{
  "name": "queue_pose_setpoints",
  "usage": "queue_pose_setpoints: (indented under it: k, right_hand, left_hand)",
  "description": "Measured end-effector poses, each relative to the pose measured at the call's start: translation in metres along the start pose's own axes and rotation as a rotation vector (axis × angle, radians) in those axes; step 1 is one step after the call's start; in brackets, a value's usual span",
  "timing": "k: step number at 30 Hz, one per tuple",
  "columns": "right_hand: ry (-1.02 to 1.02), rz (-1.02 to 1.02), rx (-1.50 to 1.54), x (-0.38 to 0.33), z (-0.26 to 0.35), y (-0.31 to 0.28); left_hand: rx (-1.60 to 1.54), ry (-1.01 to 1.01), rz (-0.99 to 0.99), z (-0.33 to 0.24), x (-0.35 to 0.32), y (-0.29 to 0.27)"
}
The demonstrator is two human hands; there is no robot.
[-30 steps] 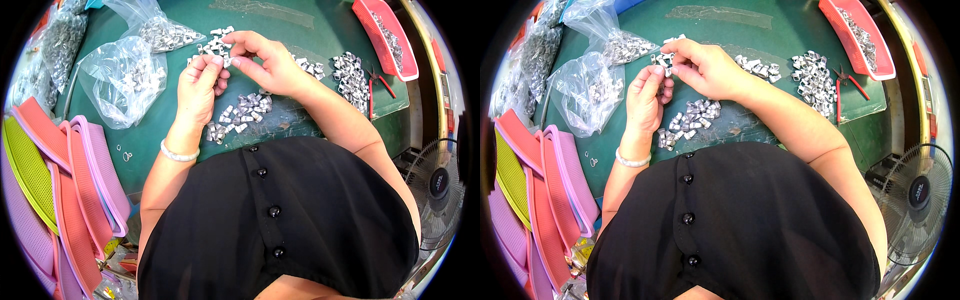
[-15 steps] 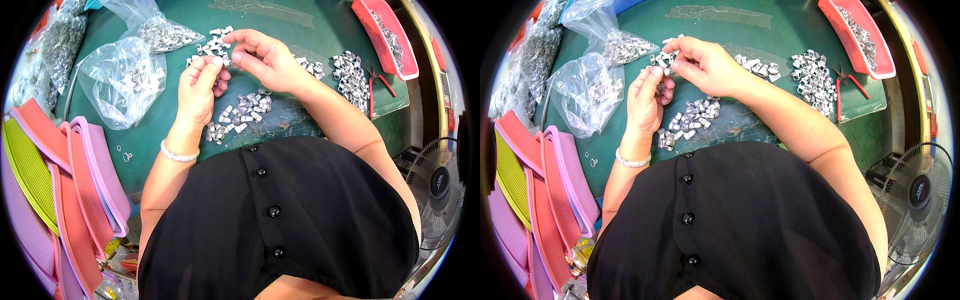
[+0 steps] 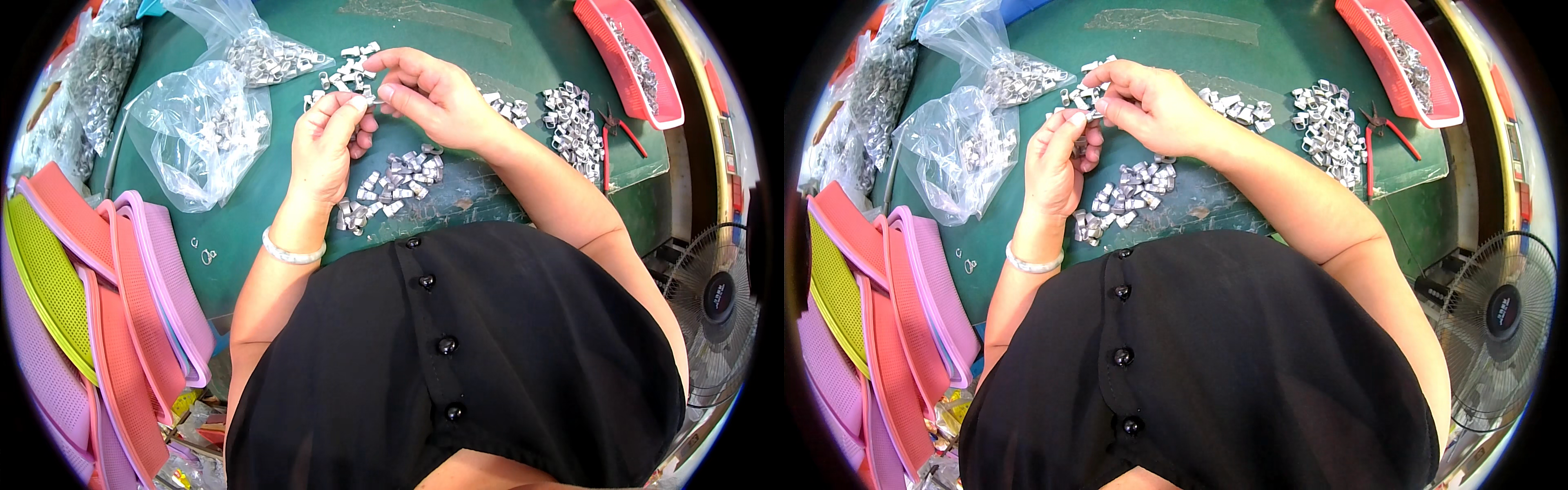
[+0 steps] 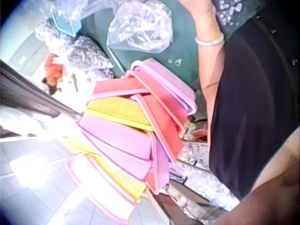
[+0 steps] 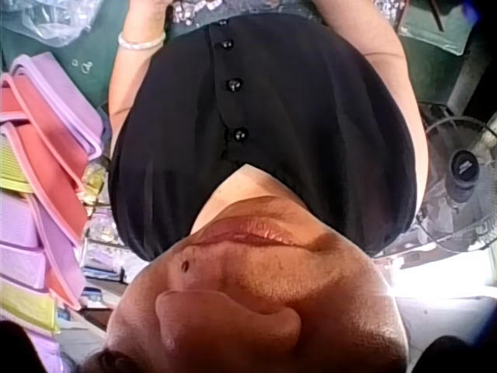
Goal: The person repeatedly picks up small metal hardware pieces and rings from a green work surface, joins them by hand, and places the assembled units back on the table. The process is continuous and repetitive, with no tools used.
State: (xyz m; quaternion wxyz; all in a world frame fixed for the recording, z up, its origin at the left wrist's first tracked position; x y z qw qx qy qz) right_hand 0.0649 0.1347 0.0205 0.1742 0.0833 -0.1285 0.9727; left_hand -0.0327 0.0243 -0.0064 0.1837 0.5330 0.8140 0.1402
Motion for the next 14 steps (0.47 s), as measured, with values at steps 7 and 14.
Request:
queue_pose_setpoints:
  k: [7, 14]
  right_hand:
    - [0.071, 0.013, 0.066, 0.0008, 0.0039, -0.0016]
    - [0.038, 0.041, 0.192, 0.0004, -0.0037, -0.0003]
  left_hand:
    - [-0.016, -0.017, -0.001, 0.0008, 0.0009, -0.0015]
    - [0.025, 0.02, -0.004, 0.0018, 0.0017, -0.0028]
Point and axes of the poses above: each hand's wrist, its own x-axis towards the middle knuckle, its own y-axis out of the palm, z = x × y, the point moved 4 cm from there along x, towards the middle knuckle, and after that the axes turned 7 degrees about z, right-handed, at the moved point
